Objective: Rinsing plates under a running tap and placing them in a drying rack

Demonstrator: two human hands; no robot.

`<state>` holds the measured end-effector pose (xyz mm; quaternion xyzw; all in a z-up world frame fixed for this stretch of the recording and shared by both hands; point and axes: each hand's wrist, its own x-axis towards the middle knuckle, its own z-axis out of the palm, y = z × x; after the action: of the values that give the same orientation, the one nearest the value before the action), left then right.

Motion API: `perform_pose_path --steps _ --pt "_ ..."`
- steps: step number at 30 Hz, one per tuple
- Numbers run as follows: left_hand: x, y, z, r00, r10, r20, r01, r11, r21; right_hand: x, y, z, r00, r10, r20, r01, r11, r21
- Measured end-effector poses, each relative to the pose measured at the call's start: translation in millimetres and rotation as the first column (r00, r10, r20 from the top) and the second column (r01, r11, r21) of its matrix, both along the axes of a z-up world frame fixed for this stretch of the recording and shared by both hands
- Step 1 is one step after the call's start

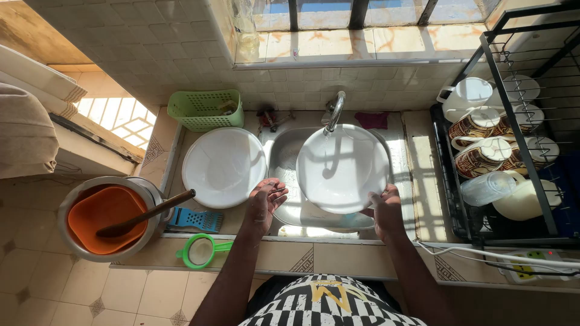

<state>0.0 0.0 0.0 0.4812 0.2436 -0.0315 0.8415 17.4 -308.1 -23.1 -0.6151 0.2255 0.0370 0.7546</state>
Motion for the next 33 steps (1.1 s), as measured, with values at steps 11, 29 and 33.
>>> perform_pose_path --steps 11,29,33 --pt "-5.6 -9.5 1.9 0.999 0.024 -0.045 -0.023 0.999 0.022 -2.5 3.0 11.2 0.994 -0.079 0.08 0.079 0.997 -0.002" --pt "-10.8 -9.3 -5.8 0.998 0.042 -0.037 -0.042 0.999 0.02 33.5 27.5 -12.2 0.991 0.132 -0.039 -0.105 0.909 0.404" --pt "-8.4 -8.1 -6.3 0.998 0.052 -0.04 -0.051 0.998 0.026 49.6 21.8 -36.7 0.988 0.15 0.043 -0.156 0.951 0.267"
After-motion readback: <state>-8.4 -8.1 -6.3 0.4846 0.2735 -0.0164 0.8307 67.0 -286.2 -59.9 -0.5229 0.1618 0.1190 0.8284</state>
